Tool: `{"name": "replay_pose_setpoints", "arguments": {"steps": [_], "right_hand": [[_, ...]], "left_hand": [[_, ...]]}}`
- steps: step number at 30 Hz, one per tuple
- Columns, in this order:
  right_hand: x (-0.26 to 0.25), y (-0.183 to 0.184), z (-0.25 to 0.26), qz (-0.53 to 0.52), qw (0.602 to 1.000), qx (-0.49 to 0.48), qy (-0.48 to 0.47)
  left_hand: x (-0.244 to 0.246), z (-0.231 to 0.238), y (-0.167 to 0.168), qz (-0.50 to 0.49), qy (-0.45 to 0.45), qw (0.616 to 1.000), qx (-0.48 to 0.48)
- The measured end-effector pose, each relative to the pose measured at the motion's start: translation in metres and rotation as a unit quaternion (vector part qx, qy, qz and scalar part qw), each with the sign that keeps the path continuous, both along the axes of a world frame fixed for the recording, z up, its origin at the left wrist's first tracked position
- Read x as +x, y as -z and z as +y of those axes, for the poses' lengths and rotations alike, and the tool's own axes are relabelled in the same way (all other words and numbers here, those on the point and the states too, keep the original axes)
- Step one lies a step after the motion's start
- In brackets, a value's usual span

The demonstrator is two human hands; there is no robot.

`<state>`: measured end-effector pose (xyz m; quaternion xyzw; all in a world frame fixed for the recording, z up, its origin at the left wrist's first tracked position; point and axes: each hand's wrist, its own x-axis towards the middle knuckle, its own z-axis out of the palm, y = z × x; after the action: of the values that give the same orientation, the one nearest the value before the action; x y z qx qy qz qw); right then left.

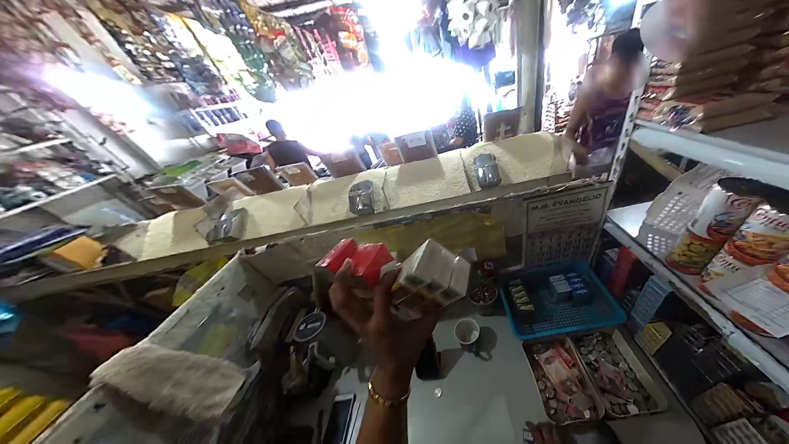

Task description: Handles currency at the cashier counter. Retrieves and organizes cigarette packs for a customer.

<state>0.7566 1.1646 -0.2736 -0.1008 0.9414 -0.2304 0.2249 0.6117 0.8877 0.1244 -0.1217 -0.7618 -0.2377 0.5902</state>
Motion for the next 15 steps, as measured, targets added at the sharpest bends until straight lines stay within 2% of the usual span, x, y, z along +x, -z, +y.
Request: {"name": "replay_pose_setpoints", "arguments": {"steps": [2,5,8,10,12,15], "right_hand": [[-0.009,-0.004,-0.008,-0.068,0.997,0.028,0.020],[-0.010,-0.030,-0.012,-0.090,0.995,0.052,0.011],[-0.009,-0.036,-0.014,-0.107,0.993,0.057,0.006],[-0.006,-0.028,-0.010,-0.092,0.995,0.044,0.004],[-0.006,-0.026,-0.011,-0.088,0.995,0.036,0.007],[-0.007,-0.033,-0.016,-0.087,0.995,0.042,0.004]], "left_hand": [[0.003,-0.001,0.006,-0.006,-0.005,1.000,-0.003],[0.012,-0.010,0.027,-0.049,-0.004,0.999,0.000],[0.032,-0.026,0.075,-0.192,0.023,0.980,0.054],[0.050,-0.030,0.123,-0.326,0.028,0.936,0.129],[0.070,-0.029,0.183,-0.456,-0.009,0.872,0.177],[0.108,-0.022,0.269,-0.660,-0.089,0.732,0.145]]}}
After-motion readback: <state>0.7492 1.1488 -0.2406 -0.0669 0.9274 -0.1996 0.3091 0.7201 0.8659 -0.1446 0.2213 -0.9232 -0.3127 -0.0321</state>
